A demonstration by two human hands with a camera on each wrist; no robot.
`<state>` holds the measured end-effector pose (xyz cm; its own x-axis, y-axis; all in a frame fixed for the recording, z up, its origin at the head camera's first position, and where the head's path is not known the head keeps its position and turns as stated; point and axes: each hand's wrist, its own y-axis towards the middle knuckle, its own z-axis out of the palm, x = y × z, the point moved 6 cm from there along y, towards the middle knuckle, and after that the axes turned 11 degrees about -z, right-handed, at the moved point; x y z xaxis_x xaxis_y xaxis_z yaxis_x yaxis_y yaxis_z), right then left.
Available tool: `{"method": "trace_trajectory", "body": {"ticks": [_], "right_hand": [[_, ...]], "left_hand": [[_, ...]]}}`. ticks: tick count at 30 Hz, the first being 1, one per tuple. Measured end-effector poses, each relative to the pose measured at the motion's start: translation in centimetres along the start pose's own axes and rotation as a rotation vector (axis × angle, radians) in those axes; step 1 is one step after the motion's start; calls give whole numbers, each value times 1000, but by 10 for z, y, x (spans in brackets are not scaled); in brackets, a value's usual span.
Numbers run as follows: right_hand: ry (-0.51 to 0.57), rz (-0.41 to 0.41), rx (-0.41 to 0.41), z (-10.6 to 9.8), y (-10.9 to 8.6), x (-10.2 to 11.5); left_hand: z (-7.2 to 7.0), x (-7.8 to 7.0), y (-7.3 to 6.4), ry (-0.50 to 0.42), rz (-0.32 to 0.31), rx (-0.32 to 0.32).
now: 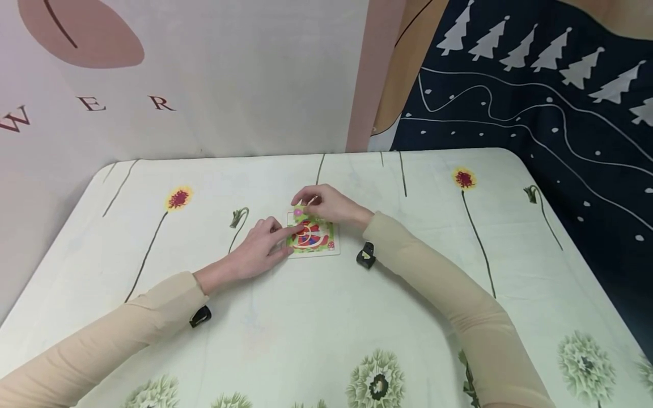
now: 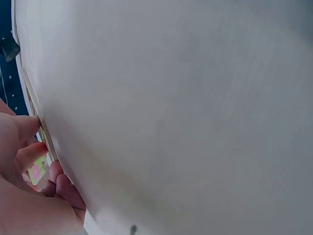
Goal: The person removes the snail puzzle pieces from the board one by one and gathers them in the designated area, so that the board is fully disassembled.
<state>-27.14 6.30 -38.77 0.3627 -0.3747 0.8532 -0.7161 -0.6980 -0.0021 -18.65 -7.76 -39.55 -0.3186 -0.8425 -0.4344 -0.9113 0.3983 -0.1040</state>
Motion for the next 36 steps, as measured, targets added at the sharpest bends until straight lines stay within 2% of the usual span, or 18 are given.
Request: {"method": "trace_trajectory", "body": {"ticks": [12, 25, 36], "right_hand": [[43, 8, -61, -16, -20, -6], [2, 0, -108, -32, -41, -14], [-28, 74, -126, -51, -64, -31]], "left_hand": [[2, 0, 1, -6, -38, 28], [2, 0, 1, -10, -51, 38], [2, 0, 1, -8, -45, 30]]}}
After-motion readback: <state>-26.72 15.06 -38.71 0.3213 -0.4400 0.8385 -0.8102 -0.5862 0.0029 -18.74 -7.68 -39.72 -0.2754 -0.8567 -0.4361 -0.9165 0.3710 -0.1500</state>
